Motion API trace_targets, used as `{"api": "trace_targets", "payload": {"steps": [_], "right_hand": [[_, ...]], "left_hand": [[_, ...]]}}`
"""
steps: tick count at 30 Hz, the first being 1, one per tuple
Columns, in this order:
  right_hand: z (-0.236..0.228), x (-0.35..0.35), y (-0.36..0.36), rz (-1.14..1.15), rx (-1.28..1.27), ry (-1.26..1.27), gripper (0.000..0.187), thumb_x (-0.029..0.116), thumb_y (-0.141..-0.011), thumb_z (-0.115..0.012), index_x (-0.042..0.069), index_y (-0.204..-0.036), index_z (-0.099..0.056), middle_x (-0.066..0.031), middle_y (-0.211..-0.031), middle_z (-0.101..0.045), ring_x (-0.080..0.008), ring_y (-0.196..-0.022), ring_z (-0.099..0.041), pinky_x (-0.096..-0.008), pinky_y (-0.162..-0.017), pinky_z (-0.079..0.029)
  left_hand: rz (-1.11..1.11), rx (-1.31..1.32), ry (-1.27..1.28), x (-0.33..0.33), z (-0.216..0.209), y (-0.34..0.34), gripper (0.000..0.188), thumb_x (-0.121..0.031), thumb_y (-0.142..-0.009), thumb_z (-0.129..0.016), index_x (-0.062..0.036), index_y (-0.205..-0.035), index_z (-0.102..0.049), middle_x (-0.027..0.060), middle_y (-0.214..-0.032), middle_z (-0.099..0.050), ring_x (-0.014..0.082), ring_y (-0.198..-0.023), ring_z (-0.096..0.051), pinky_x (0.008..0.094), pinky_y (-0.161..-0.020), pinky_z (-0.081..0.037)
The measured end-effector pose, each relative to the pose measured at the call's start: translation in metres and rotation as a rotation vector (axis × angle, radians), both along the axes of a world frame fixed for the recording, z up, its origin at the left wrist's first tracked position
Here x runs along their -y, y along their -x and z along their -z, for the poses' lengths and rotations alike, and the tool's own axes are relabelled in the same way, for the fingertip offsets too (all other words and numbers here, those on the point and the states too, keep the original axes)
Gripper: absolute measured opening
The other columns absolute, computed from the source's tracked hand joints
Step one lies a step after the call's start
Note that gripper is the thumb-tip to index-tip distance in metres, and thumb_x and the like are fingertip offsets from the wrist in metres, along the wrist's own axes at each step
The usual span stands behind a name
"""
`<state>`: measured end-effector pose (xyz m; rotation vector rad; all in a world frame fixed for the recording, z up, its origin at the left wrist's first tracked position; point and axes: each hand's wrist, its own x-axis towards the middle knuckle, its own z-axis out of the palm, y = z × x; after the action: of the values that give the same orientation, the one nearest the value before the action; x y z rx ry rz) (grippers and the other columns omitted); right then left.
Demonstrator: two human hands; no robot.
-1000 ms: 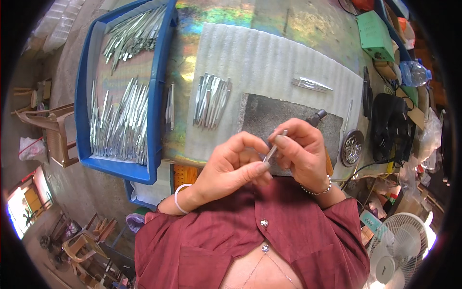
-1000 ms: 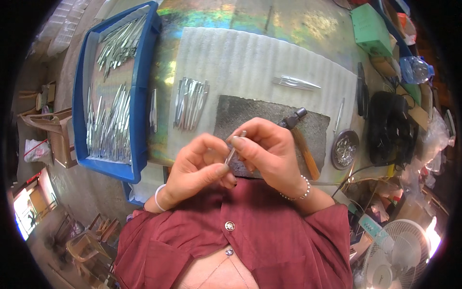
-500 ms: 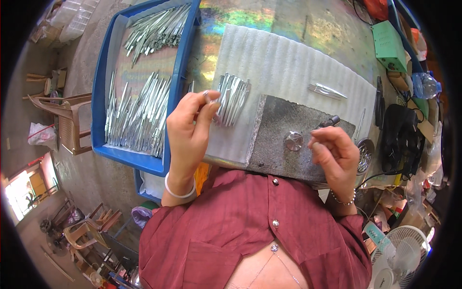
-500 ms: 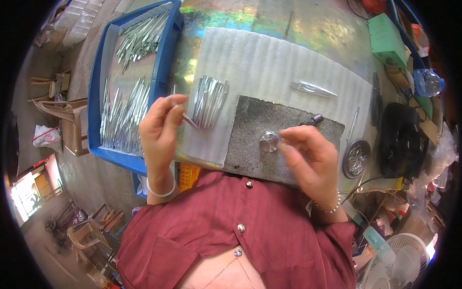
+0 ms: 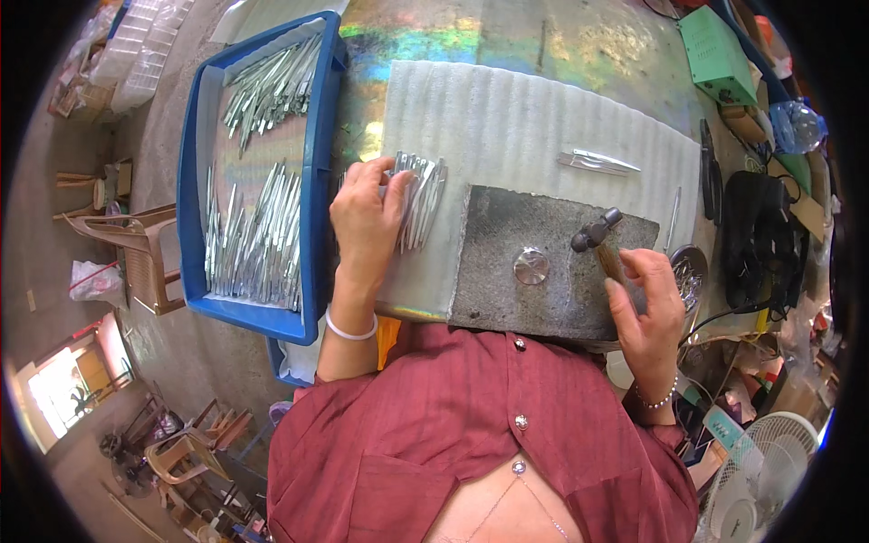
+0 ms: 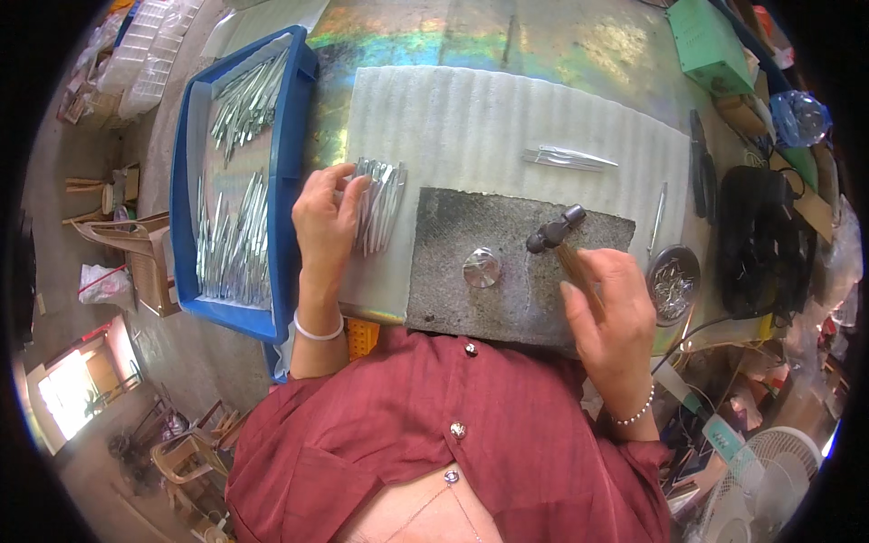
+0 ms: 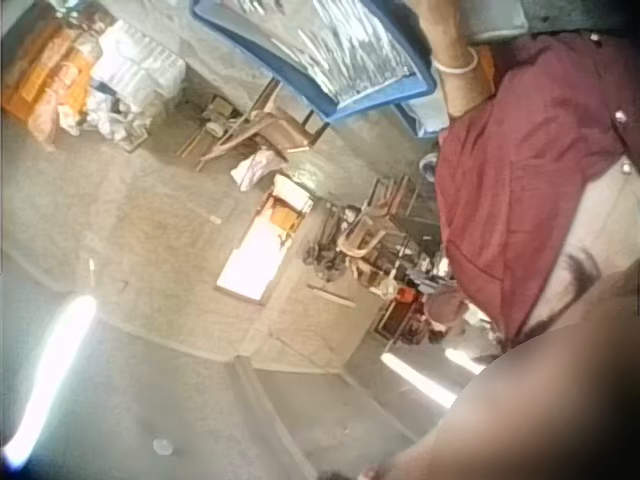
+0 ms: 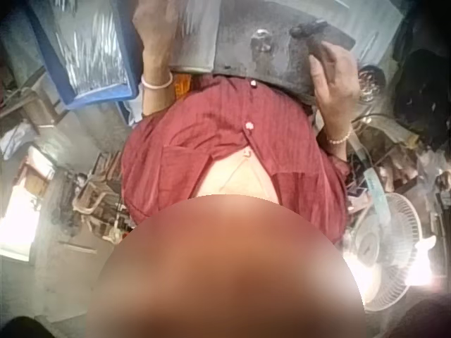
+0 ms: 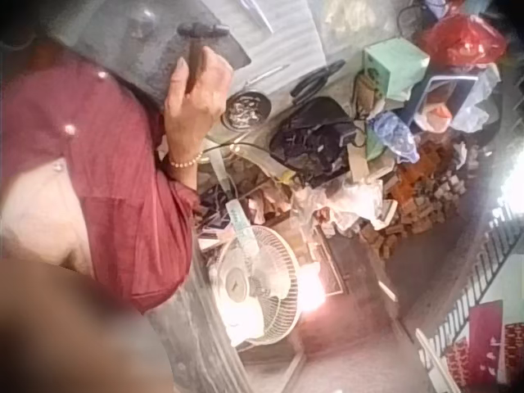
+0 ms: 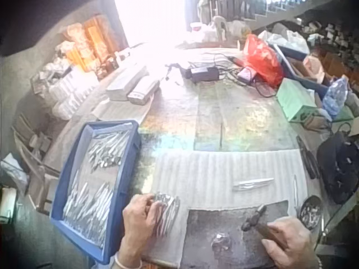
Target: The recorder uses a hammer and a stamping tool to mark or shape small metal strips on a block.
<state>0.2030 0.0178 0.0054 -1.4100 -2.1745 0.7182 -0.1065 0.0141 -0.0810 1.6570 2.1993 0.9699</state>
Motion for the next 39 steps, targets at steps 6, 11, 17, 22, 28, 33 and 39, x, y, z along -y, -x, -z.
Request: {"api": "trace_targets", "payload": {"steps": [6, 11, 17, 22, 28, 33, 39], "right_hand": [[0.019, 0.009, -0.009, -0.041, 0.294, -0.027, 0.048, 0.002, -0.072, -0.060, 0.000, -0.118, -0.045, -0.0177, -0.108, -0.050, -0.0327, -0.102, -0.050, -0.0406, -0.086, -0.042], [0.020, 0.010, -0.015, 0.008, 0.203, 0.069, 0.043, -0.001, -0.071, -0.057, 0.000, -0.112, -0.045, -0.0155, -0.095, -0.049, -0.0342, -0.086, -0.055, -0.0430, -0.071, -0.046], [0.025, 0.022, -0.044, 0.075, -0.114, 0.156, 0.039, -0.003, -0.074, -0.055, 0.000, -0.112, -0.047, -0.0187, -0.097, -0.056, -0.0323, -0.082, -0.060, -0.0370, -0.069, -0.048], [0.030, 0.024, -0.084, 0.444, -0.338, 0.233, 0.024, 0.002, -0.085, -0.055, 0.001, -0.109, -0.051, -0.0061, -0.079, -0.058, -0.0115, -0.070, -0.056, -0.0265, -0.065, -0.046], [0.058, 0.001, -0.136, 0.651, -0.240, 0.188, 0.020, 0.003, -0.087, -0.053, -0.001, -0.107, -0.051, -0.0005, -0.085, -0.055, -0.0062, -0.074, -0.051, -0.0209, -0.068, -0.042], [0.068, -0.006, -0.144, 0.739, 0.020, 0.098, 0.019, 0.010, -0.078, -0.061, 0.001, -0.095, -0.060, -0.0129, -0.084, -0.064, -0.0235, -0.075, -0.063, -0.0336, -0.069, -0.047], [0.071, -0.010, -0.151, 0.692, 0.164, 0.097, 0.028, 0.016, -0.074, -0.065, 0.001, -0.096, -0.061, -0.0142, -0.086, -0.062, -0.0309, -0.077, -0.061, -0.0378, -0.069, -0.047]], "left_hand": [[0.064, 0.214, -0.086, -0.011, -0.049, -0.020, 0.014, -0.003, -0.080, -0.066, -0.0011, -0.094, -0.064, 0.0087, -0.078, -0.059, 0.0135, -0.059, -0.056, 0.0251, -0.054, -0.045], [0.621, 0.199, -0.019, -0.087, -0.065, -0.087, 0.018, -0.005, -0.080, -0.064, -0.0024, -0.099, -0.064, 0.0095, -0.086, -0.062, 0.0152, -0.070, -0.058, 0.0252, -0.061, -0.046], [0.919, -0.154, 0.248, -0.162, 0.001, -0.141, 0.023, -0.020, -0.074, -0.068, -0.0031, -0.088, -0.065, 0.0149, -0.088, -0.063, 0.0331, -0.086, -0.061, 0.0412, -0.076, -0.048], [0.976, -0.238, 0.357, -0.172, -0.008, -0.136, 0.019, -0.018, -0.075, -0.067, -0.0007, -0.082, -0.063, 0.0169, -0.084, -0.064, 0.0338, -0.082, -0.062, 0.0417, -0.073, -0.049], [0.842, 0.027, 0.326, -0.159, -0.006, -0.127, 0.022, -0.019, -0.075, -0.069, -0.0001, -0.077, -0.058, 0.0117, -0.075, -0.060, 0.0268, -0.075, -0.059, 0.0374, -0.068, -0.046], [0.939, -0.159, 0.428, -0.162, -0.009, -0.135, 0.022, -0.020, -0.075, -0.068, -0.0006, -0.075, -0.058, 0.0144, -0.079, -0.061, 0.0322, -0.079, -0.058, 0.0400, -0.071, -0.045], [0.908, -0.136, 0.332, -0.153, -0.012, -0.123, 0.017, -0.013, -0.076, -0.063, 0.0014, -0.077, -0.054, 0.0144, -0.071, -0.059, 0.0300, -0.067, -0.056, 0.0373, -0.063, -0.044]]}}
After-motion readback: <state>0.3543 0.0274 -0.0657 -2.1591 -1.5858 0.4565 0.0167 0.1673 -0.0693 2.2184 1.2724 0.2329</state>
